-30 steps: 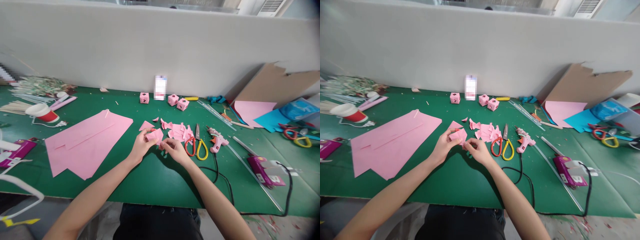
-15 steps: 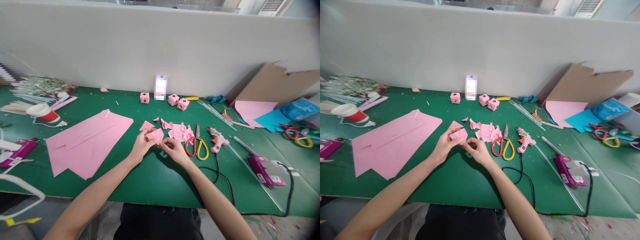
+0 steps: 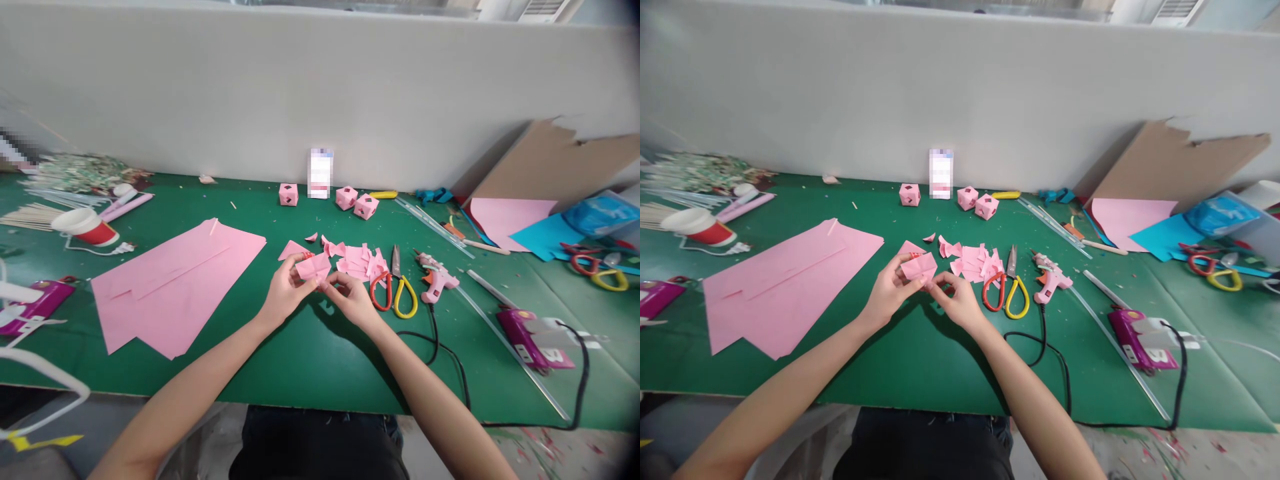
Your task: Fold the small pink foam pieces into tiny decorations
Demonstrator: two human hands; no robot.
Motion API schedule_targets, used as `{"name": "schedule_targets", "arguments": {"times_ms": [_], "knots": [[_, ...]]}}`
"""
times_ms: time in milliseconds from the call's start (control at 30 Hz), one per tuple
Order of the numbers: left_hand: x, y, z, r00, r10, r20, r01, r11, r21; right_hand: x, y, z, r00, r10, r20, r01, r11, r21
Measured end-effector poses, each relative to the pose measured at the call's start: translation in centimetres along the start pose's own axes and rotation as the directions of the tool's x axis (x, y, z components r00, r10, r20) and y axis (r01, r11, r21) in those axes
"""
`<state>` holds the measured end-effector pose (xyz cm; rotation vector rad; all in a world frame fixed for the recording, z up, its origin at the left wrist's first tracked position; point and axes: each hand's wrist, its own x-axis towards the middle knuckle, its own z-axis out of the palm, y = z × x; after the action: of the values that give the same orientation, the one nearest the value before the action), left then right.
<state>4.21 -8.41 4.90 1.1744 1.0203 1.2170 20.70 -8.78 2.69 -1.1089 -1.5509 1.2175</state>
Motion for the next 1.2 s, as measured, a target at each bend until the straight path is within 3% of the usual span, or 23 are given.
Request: {"name": "schedule_targets", "arguments": {"times_ms": [133, 367, 700, 867, 1000, 1200], "knots": [[-0.18, -0.26, -0.07, 1.000, 0.011, 0.004, -0.011, 0.998, 0.055, -0.02, 0.08, -0.12, 0.999, -0.032, 0.006, 0.032, 0.997, -0.073], [-0.06, -0.15, -0.26, 1.000, -0.019, -0.004, 0.019, 0.998, 0.058, 0.07, 0.38, -0.33, 0.999, -0.050, 0.008, 0.050, 0.998, -0.025], [0.07, 0.02, -0.48, 0.999, -0.043, -0.009, 0.044, 0.998, 0.055, 0.02, 0.24, -0.27, 0.998, -0.052, -0.019, 0.050, 0.994, -0.099], [-0.06, 0.26, -0.09, 0.999, -0.035, -0.026, 0.037, 0.997, 0.075, 0.24, 0.22, -0.49, 0.992, -0.011, -0.124, 0.008, 1.000, -0.023], [-0.10, -0.06, 0.07, 0.998, -0.057, 0.015, 0.056, 0.997, 0.057, 0.43, 0.10, -0.59, 0.990, 0.007, -0.140, -0.007, 1.000, 0.003], [0.10, -0.36, -0.13, 0.998, -0.069, 0.011, 0.067, 0.994, 0.082, 0.61, 0.41, -0.66, 0.981, 0.092, -0.170, -0.060, 0.981, 0.184]]}}
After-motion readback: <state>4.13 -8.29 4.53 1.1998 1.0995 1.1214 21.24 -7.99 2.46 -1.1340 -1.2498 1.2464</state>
